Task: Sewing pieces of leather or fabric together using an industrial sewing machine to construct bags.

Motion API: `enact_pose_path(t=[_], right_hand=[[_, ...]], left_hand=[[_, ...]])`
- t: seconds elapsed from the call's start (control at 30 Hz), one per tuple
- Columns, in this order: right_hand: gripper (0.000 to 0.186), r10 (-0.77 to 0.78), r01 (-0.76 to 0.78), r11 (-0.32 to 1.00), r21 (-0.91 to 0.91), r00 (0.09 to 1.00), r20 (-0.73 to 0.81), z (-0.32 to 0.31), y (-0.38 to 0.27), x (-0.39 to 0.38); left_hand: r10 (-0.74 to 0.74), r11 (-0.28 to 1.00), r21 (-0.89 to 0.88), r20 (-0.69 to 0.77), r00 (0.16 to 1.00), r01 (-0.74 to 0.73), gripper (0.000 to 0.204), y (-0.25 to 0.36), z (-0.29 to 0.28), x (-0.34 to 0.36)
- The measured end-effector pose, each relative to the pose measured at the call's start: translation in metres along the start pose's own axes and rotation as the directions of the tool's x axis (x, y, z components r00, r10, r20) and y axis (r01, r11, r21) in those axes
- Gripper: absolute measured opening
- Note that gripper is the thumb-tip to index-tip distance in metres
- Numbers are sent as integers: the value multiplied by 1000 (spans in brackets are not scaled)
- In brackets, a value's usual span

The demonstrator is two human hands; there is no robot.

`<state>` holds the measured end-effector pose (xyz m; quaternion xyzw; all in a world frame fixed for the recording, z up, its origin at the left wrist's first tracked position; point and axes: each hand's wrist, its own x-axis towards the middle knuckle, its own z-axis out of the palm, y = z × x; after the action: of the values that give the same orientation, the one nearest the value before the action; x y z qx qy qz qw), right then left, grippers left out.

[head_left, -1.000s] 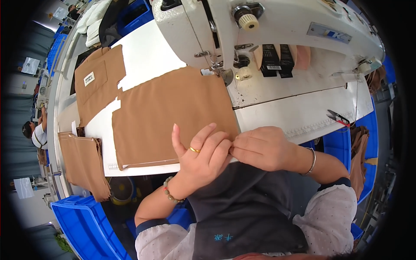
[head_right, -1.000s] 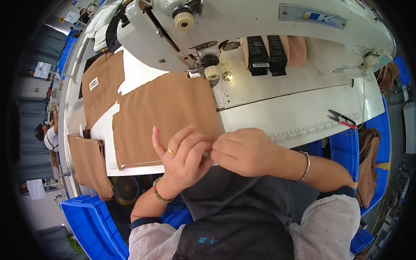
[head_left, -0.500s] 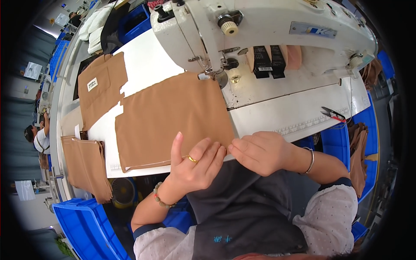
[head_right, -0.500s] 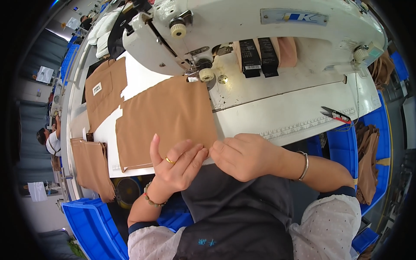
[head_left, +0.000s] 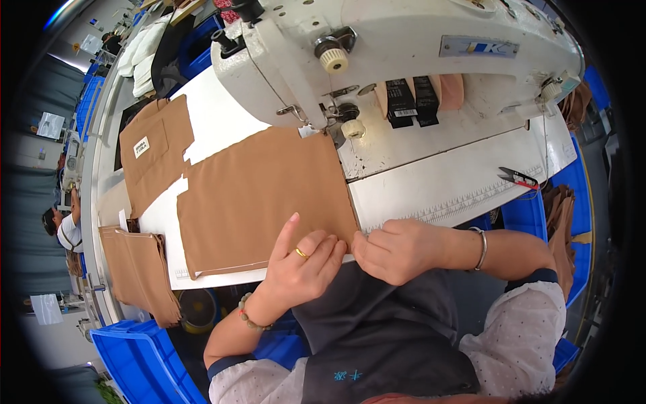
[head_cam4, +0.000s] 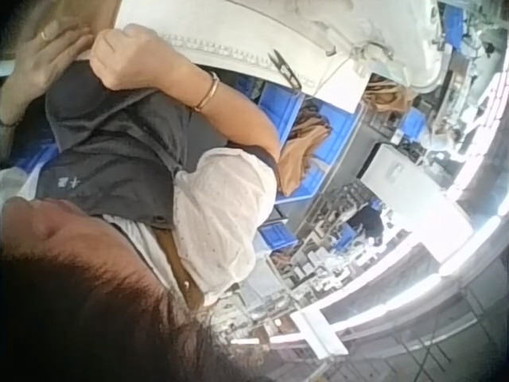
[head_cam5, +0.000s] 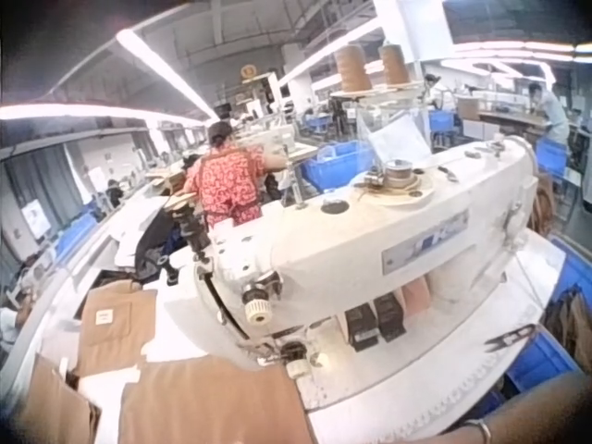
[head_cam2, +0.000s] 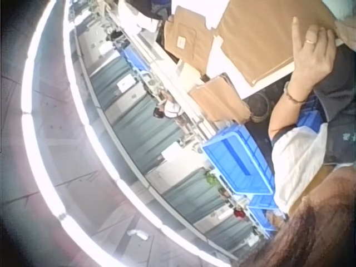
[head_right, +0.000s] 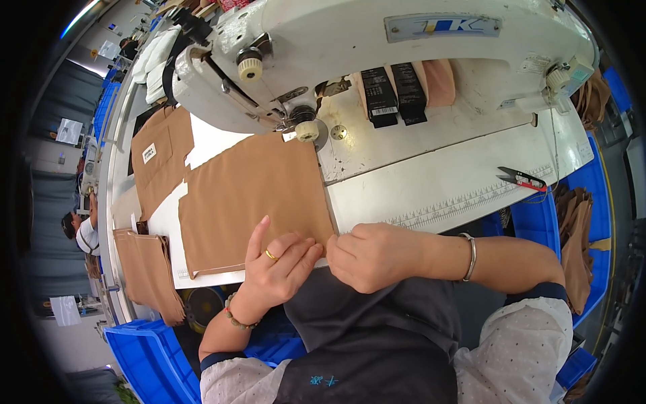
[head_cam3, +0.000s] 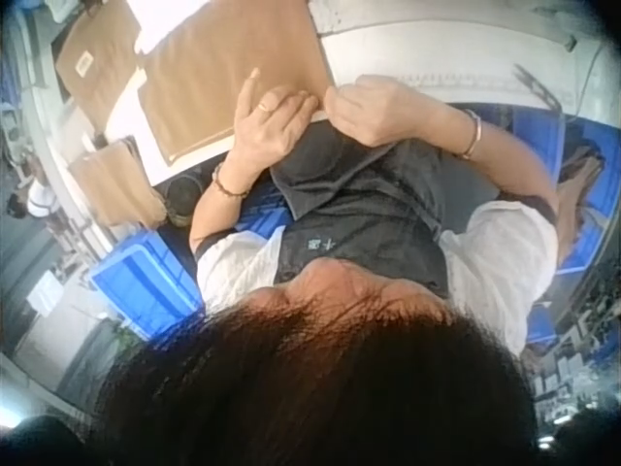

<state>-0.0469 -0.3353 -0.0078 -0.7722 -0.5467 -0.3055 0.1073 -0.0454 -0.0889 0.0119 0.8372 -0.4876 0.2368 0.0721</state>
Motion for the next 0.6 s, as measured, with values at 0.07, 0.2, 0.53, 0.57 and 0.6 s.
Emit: enact_pose_path(t=[0.07,0.2,0.53,0.57,0.6], right_hand=[[10,-9,9,1000,5,1000,-8,3,1,2],[9,26,-25,1000,13,996,-81,11,0,2],[11,44,-43,992,122,999,-2,8,5,4],[11,41,-40,992,122,999,-5,7,6,4],[10,38,-40,992,122,999,13,5,7,3]], left_hand=[[24,1000,-7,7,1000,-24,14,-1,0,1],[26,1000,-8,17,1000,-26,15,-1,-3,3],[12,952,-305,67,998,9,17,-15,2,9],[15,943,-332,54,998,3,18,-15,3,9],[13,945,-328,55,998,5,18,-16,5,9]])
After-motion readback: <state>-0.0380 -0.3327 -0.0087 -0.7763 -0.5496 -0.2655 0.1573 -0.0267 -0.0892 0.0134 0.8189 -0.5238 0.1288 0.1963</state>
